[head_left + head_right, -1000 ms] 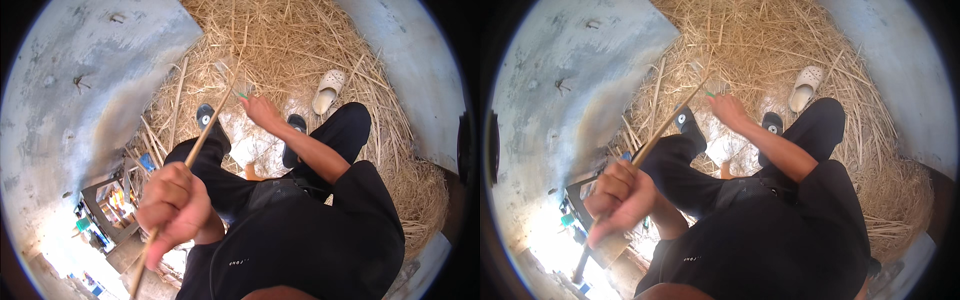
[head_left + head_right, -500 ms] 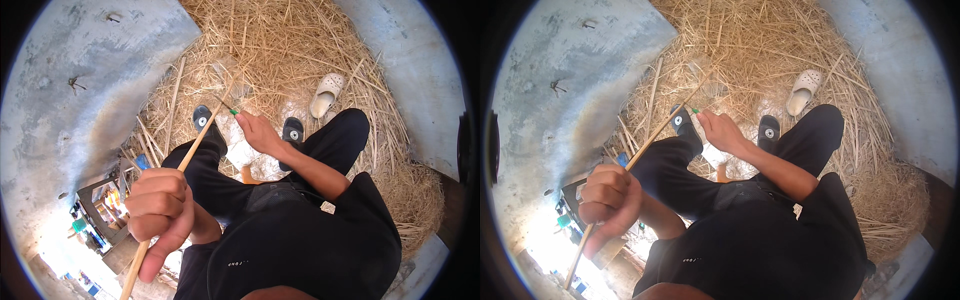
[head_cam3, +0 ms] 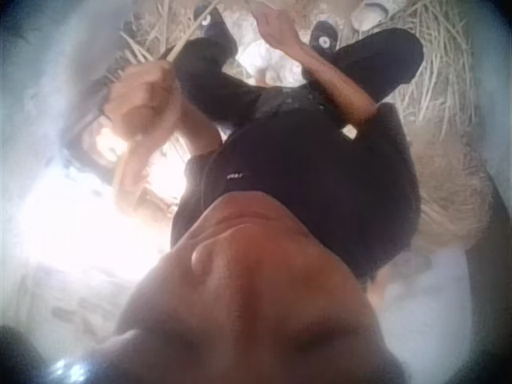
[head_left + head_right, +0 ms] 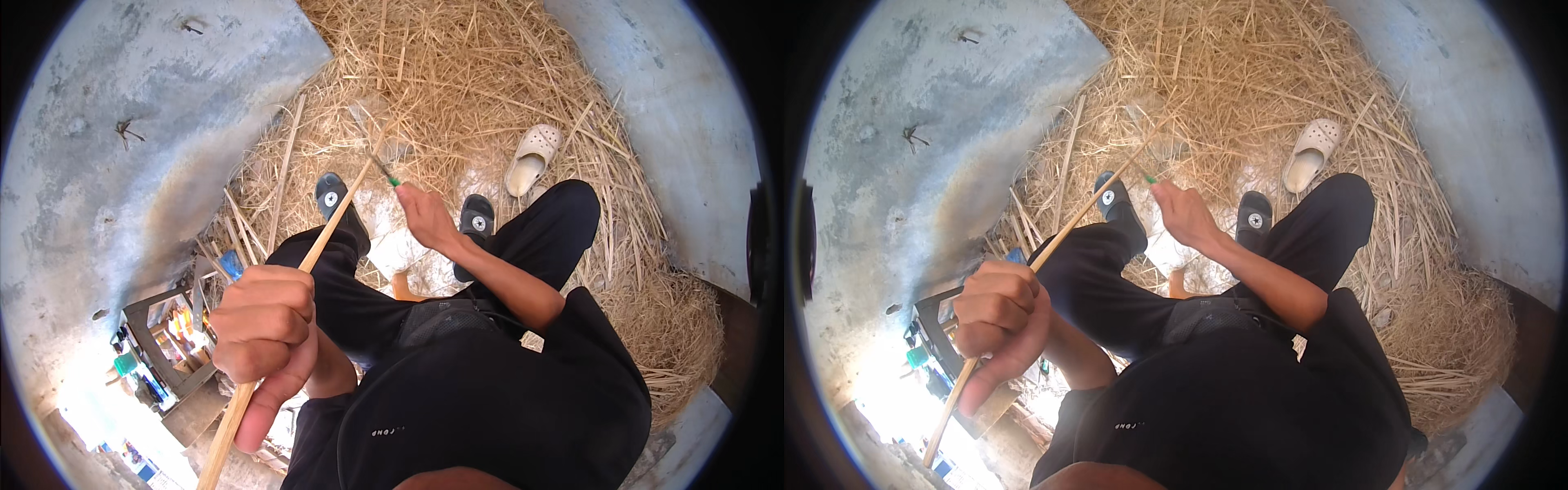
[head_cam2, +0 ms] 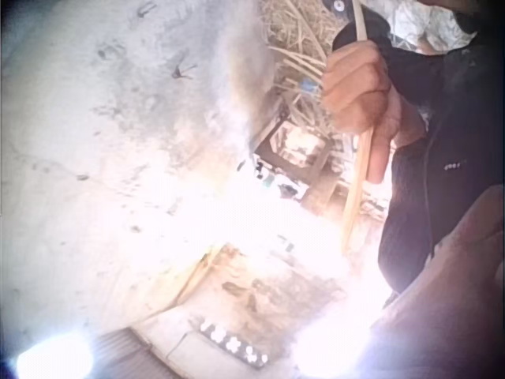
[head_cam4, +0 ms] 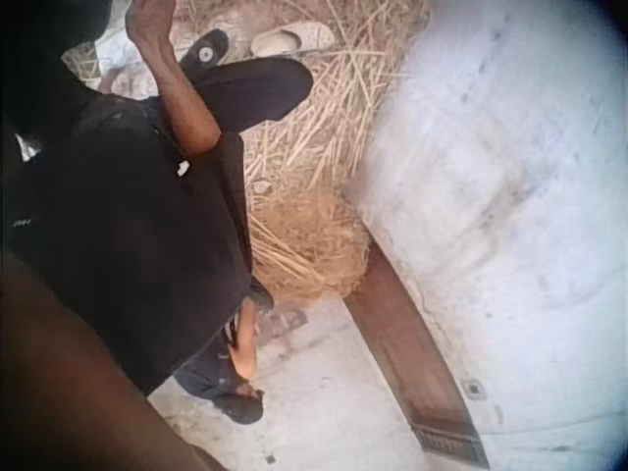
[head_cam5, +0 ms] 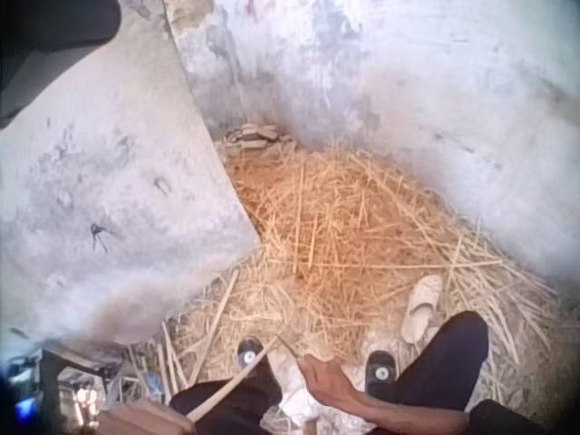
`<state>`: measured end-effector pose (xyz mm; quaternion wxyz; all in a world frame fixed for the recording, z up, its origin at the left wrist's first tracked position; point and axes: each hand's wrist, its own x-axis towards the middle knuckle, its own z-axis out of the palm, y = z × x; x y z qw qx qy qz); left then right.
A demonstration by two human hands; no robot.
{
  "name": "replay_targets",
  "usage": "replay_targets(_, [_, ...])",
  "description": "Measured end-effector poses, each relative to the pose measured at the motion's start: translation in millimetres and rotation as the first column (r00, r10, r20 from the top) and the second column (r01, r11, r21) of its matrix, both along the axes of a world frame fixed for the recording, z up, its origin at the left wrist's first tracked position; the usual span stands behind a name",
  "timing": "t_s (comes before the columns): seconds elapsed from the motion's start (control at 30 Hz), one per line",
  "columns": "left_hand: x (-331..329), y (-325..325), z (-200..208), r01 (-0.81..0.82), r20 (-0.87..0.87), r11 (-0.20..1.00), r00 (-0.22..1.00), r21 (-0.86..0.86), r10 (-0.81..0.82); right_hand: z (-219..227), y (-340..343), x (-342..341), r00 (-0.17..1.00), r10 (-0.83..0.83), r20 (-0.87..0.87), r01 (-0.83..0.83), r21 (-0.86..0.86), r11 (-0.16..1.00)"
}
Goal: The person strips a long wooden stick with a small knife while sitting on the floor surrounded by straw.
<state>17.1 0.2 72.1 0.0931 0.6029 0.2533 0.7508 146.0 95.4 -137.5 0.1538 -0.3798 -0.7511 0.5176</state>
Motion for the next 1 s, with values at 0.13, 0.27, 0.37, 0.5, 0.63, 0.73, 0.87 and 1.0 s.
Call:
replay_targets(0.13, [7,0,-1,-0.038,0.035,0.999,0.999,0.004,0.038,-16,-7,-13,0.998,-0.002,-0.059,0.007,0.072,0.997])
replay_targets(0.27, [-19,-14,-4,-0.029,0.063,0.999,0.998,0.019,0.028,-37,8,-39,1.0,0.0,0.021,-0.004,0.195,0.981])
replay_targets(0.37, [-29,-18,-6,-0.042,0.101,0.999,0.994,0.009,0.04,-35,7,-51,0.993,-0.049,0.11,0.01,0.329,0.944])
replay_targets(0.5, [-22,-20,-14,-0.098,0.188,0.995,0.978,0.036,0.09,-31,-2,-44,0.989,-0.087,0.123,0.045,0.311,0.949])
replay_targets(0.63, [-16,-23,-16,-0.069,0.148,0.997,0.987,0.036,0.063,-11,-17,-35,0.991,-0.076,0.108,0.052,0.209,0.977])
replay_targets(0.73, [-15,-21,-16,-0.006,0.109,0.999,0.994,0.052,0.001,-25,-6,-37,0.99,-0.075,0.121,0.041,0.265,0.963])
replay_targets(0.87, [-19,-32,-14,-0.142,0.15,0.99,0.979,-0.005,0.141,-31,-1,-55,0.984,-0.042,0.171,-0.014,0.318,0.948])
replay_targets(1.0, [7,-5,-14,0.054,0.097,0.997,0.994,0.051,-0.059,-200,70,-3,0.929,-0.096,0.357,-0.03,0.331,0.943])
